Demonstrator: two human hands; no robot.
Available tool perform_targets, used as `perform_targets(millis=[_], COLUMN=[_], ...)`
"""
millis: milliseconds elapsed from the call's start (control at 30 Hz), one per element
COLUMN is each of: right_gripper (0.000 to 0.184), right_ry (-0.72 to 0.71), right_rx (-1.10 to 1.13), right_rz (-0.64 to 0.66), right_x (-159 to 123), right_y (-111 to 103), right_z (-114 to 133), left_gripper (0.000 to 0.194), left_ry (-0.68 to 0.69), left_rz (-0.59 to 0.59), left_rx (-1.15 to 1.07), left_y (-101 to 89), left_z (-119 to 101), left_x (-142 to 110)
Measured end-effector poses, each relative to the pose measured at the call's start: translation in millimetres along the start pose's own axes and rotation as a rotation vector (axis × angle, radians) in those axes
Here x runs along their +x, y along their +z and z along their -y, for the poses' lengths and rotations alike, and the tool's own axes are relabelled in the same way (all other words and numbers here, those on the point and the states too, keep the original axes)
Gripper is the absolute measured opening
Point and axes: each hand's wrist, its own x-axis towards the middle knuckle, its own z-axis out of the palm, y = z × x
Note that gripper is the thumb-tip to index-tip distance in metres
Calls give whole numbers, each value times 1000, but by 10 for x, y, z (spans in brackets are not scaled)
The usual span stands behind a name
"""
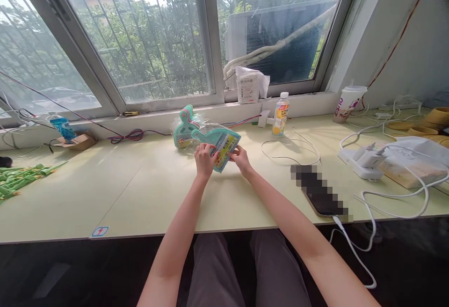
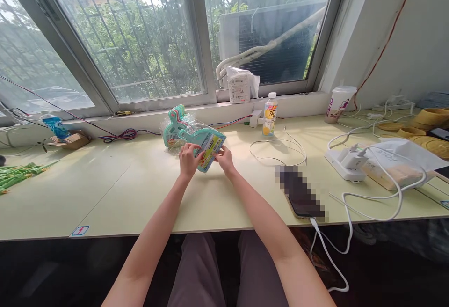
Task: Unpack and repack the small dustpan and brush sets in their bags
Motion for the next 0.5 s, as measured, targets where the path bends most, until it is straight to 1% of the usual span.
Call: perform_targets(millis=[67, 200, 267, 333, 400, 500], right_gripper=[34, 34, 33, 32, 32, 32], right_ry=[-2, 14, 29, 43, 54, 62], right_rx=[-28, -40, -26, -1, 24, 39], right_rz=[11, -19, -30, -29, -26, -30], right_x=[5, 23, 22, 16, 10, 13], right_y=[5, -6, -2, 9, 19, 16], right_z=[-31, -51, -47, -40, -30, -11], left_gripper=[2, 14, 25, 32, 31, 32], left_ry=[27, 52, 98, 171, 224, 271], left_rz=[29, 37, 64, 96, 91, 45], left_rx=[-13, -87, -54, 24, 80, 90], left_y=[37, 57, 53, 55, 65, 88], left_z=[4, -50, -73, -79, -72, -57], left_x=[-17, -66, -81, -83, -77, -68])
